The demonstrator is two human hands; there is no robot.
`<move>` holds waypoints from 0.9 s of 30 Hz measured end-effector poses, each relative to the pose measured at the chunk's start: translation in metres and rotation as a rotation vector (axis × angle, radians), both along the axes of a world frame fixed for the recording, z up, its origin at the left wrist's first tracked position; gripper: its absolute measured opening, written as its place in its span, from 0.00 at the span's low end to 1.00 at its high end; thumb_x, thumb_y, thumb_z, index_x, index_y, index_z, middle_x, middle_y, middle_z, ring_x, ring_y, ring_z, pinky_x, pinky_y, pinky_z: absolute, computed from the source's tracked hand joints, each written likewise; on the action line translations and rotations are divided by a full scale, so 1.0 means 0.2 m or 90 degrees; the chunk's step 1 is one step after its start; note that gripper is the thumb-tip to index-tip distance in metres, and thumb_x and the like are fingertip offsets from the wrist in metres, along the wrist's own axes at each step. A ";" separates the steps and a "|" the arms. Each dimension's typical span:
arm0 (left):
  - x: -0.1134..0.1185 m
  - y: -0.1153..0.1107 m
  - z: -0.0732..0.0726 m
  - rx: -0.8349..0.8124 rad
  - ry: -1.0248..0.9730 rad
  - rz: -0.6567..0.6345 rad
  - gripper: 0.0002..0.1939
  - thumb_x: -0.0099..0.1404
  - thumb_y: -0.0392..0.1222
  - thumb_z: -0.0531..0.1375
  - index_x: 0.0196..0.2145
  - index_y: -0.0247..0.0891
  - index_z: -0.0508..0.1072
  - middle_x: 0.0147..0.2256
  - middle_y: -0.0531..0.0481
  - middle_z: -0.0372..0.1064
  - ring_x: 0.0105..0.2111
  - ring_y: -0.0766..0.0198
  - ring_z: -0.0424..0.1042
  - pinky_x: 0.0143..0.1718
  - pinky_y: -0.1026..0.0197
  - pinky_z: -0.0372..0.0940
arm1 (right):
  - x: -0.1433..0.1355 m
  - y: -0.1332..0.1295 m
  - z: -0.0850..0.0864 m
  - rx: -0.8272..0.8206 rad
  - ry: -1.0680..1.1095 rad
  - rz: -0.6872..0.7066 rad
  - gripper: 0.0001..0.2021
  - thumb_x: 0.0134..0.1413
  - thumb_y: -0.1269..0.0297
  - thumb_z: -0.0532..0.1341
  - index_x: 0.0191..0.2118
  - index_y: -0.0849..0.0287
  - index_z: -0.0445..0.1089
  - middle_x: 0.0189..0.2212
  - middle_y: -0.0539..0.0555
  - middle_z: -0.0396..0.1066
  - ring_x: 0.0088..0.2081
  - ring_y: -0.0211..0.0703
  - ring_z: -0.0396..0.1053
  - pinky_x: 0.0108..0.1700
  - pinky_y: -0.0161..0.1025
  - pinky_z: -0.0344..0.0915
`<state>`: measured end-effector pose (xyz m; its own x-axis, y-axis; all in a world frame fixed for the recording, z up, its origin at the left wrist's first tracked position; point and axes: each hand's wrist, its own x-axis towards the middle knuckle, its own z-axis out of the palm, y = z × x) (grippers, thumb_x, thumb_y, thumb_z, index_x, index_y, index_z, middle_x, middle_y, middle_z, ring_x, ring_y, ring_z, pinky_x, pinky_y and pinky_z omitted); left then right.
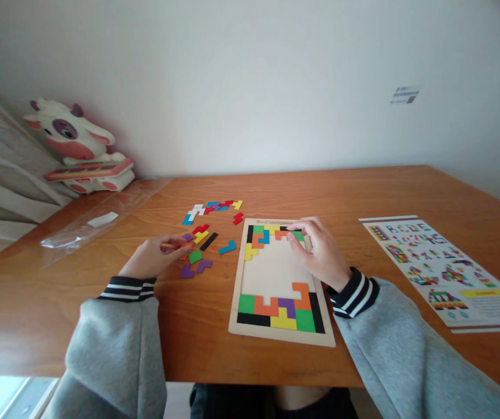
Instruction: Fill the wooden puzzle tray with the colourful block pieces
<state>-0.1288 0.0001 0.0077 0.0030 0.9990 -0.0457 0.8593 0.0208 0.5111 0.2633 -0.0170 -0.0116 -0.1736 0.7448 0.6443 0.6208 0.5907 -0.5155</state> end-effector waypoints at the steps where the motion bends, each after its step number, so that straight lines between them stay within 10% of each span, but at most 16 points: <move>1: -0.02 -0.01 0.00 0.002 -0.028 -0.044 0.30 0.54 0.67 0.63 0.42 0.39 0.79 0.44 0.44 0.79 0.41 0.52 0.78 0.41 0.55 0.72 | 0.00 0.00 0.00 0.000 0.002 -0.002 0.05 0.63 0.64 0.58 0.44 0.53 0.70 0.41 0.57 0.70 0.43 0.51 0.69 0.46 0.52 0.70; 6: -0.13 -0.06 -0.02 0.055 -0.040 -0.192 0.30 0.59 0.65 0.62 0.51 0.43 0.77 0.57 0.41 0.71 0.46 0.51 0.75 0.37 0.57 0.73 | 0.01 0.00 0.00 -0.001 0.001 0.011 0.06 0.64 0.63 0.59 0.44 0.53 0.69 0.41 0.57 0.70 0.43 0.51 0.69 0.45 0.52 0.70; 20: -0.13 -0.02 -0.10 0.072 -0.138 -0.114 0.37 0.50 0.67 0.68 0.50 0.39 0.76 0.52 0.42 0.76 0.50 0.49 0.74 0.53 0.50 0.69 | 0.13 0.08 0.00 0.067 0.000 -0.076 0.05 0.63 0.65 0.59 0.43 0.56 0.68 0.39 0.57 0.71 0.39 0.49 0.69 0.43 0.48 0.69; 27: 0.24 -0.13 -0.04 0.167 -0.226 -0.143 0.29 0.53 0.61 0.70 0.45 0.38 0.77 0.46 0.43 0.77 0.47 0.51 0.75 0.48 0.52 0.72 | 0.20 0.07 -0.06 0.027 -0.006 -0.069 0.05 0.63 0.64 0.59 0.43 0.57 0.68 0.39 0.57 0.71 0.36 0.47 0.69 0.42 0.47 0.68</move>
<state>-0.0810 -0.0251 0.0001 0.1897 0.9493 0.2508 0.5997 -0.3143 0.7359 0.3034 -0.0034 -0.0229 -0.1005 0.7321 0.6738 0.6867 0.5411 -0.4855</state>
